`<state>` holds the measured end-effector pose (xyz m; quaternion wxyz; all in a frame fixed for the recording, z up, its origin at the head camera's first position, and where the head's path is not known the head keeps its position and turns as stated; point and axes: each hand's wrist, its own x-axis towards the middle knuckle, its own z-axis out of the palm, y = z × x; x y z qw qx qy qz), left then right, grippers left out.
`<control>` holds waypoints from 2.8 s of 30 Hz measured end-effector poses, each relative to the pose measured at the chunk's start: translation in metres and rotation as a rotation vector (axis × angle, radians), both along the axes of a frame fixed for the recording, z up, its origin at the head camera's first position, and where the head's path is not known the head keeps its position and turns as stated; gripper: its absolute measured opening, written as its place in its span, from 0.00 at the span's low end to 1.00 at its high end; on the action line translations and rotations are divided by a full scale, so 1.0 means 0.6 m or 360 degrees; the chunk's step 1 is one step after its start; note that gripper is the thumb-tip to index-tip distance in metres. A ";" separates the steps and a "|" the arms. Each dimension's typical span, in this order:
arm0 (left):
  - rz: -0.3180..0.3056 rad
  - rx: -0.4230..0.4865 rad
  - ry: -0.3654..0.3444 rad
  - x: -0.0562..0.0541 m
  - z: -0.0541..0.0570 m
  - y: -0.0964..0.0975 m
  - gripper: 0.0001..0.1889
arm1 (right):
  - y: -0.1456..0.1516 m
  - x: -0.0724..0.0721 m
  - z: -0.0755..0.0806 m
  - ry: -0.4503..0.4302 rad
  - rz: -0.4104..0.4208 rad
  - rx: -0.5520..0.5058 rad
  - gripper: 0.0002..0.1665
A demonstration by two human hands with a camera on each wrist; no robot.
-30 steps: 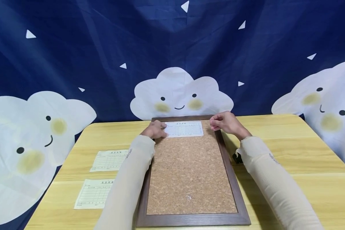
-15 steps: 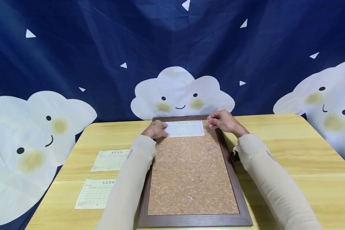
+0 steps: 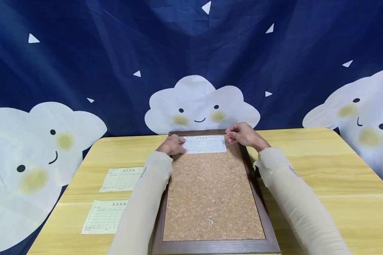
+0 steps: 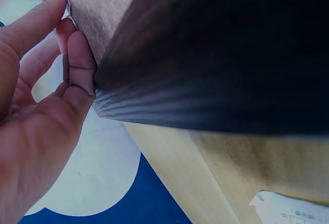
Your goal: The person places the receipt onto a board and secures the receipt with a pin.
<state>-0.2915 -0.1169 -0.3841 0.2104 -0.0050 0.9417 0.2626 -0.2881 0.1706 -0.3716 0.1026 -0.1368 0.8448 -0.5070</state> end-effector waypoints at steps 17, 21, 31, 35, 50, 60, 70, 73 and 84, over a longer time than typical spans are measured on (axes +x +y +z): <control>0.0013 0.0045 0.0011 0.001 0.000 -0.002 0.31 | -0.023 -0.008 -0.007 -0.0020 -0.0028 0.0059 0.12; 0.0025 0.0051 0.0004 0.000 0.000 -0.002 0.31 | -0.030 -0.010 -0.009 -0.0027 -0.0051 0.0045 0.12; 0.0017 0.0054 0.0004 0.000 -0.002 -0.002 0.31 | -0.048 -0.013 -0.016 -0.0060 -0.0078 -0.0017 0.13; 0.0013 0.0047 0.0018 0.001 -0.001 -0.002 0.31 | -0.054 -0.014 -0.018 -0.0095 -0.0084 -0.0015 0.15; 0.0002 0.0031 0.0019 -0.002 -0.004 -0.001 0.30 | -0.077 -0.015 -0.027 -0.0238 -0.0115 0.0099 0.18; 0.0028 0.0023 -0.0004 -0.003 -0.003 -0.001 0.31 | -0.090 -0.016 -0.029 -0.0227 -0.0084 0.0122 0.18; -0.0008 0.0040 0.0031 0.001 -0.002 0.002 0.31 | -0.106 -0.018 -0.031 -0.0186 -0.0047 0.0150 0.18; 0.0004 0.0041 0.0033 0.000 -0.002 0.003 0.31 | -0.110 -0.020 -0.030 -0.0190 -0.0041 0.0162 0.18; -0.0060 0.0054 0.0058 0.002 -0.002 0.000 0.31 | -0.124 -0.032 -0.037 -0.0237 -0.0018 0.0112 0.17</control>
